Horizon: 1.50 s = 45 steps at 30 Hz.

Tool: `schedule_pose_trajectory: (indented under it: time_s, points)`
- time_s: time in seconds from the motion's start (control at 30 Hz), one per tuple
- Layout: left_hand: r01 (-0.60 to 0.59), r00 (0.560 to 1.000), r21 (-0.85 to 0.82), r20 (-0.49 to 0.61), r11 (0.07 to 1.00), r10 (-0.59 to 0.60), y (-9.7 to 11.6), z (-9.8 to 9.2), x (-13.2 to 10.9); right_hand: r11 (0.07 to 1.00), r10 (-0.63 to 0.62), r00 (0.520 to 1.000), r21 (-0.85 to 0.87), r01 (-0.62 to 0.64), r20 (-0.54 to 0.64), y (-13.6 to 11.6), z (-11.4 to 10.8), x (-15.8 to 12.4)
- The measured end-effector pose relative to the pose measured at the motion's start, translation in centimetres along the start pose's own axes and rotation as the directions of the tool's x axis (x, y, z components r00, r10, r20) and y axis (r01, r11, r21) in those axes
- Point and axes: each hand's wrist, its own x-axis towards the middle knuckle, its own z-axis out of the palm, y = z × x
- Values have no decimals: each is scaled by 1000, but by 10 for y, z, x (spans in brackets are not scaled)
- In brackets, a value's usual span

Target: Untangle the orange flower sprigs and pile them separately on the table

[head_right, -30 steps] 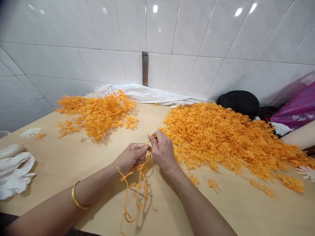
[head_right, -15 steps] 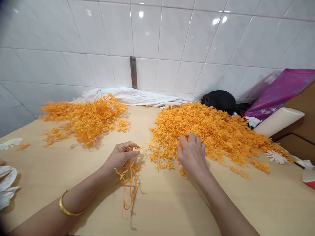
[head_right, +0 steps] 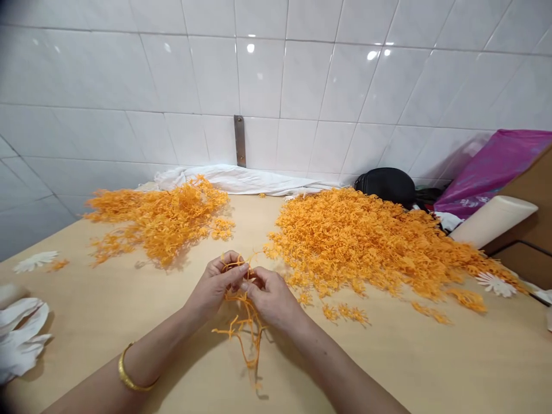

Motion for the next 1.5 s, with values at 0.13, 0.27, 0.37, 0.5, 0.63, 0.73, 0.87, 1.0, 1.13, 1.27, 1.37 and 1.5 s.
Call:
schedule_pose_trajectory:
  time_s: [0.13,0.27,0.37,0.5,0.63,0.73,0.87,1.0,1.13,1.27,1.37,1.5]
  points:
    - [90,994,-111,-45,990,-96,-3,-5,5,954,-161,986,-265,143,-47,0,9,2]
    - [180,979,-122,-72,976,-189,-4,-12,9,889,-200,976,-404,217,86,-10,9,-1]
    - [165,977,-104,-119,981,-177,5,-16,11,916,-189,969,-327,231,157,-11,-2,0]
    - [87,984,-63,-148,994,-96,26,-24,12,809,-331,943,-514,286,3,3,-17,2]
    - [96,994,8,-58,995,-95,34,-28,11,488,-401,860,-721,492,315,17,-9,4]
    - [94,993,104,-78,990,-86,31,-28,11,333,-329,830,-768,548,450,22,-4,14]
    - [-37,975,139,-211,990,67,31,-31,12,254,-292,877,-854,455,381,30,-18,32]
    - [-27,983,-75,-183,997,13,39,-34,14,202,-260,918,-913,354,299,43,-40,44]
    - [84,978,-329,-155,940,-142,41,-33,17,169,-249,945,-951,257,211,55,-54,51]
    - [140,988,-224,-36,965,-151,24,-28,15,180,-358,918,-953,246,169,56,-58,53]
    - [273,961,-90,80,958,-266,6,-21,14,346,-500,866,-910,226,25,47,-56,52]
    - [301,946,-18,134,953,-297,-3,-17,13,778,-477,853,-553,299,-210,29,-46,50]
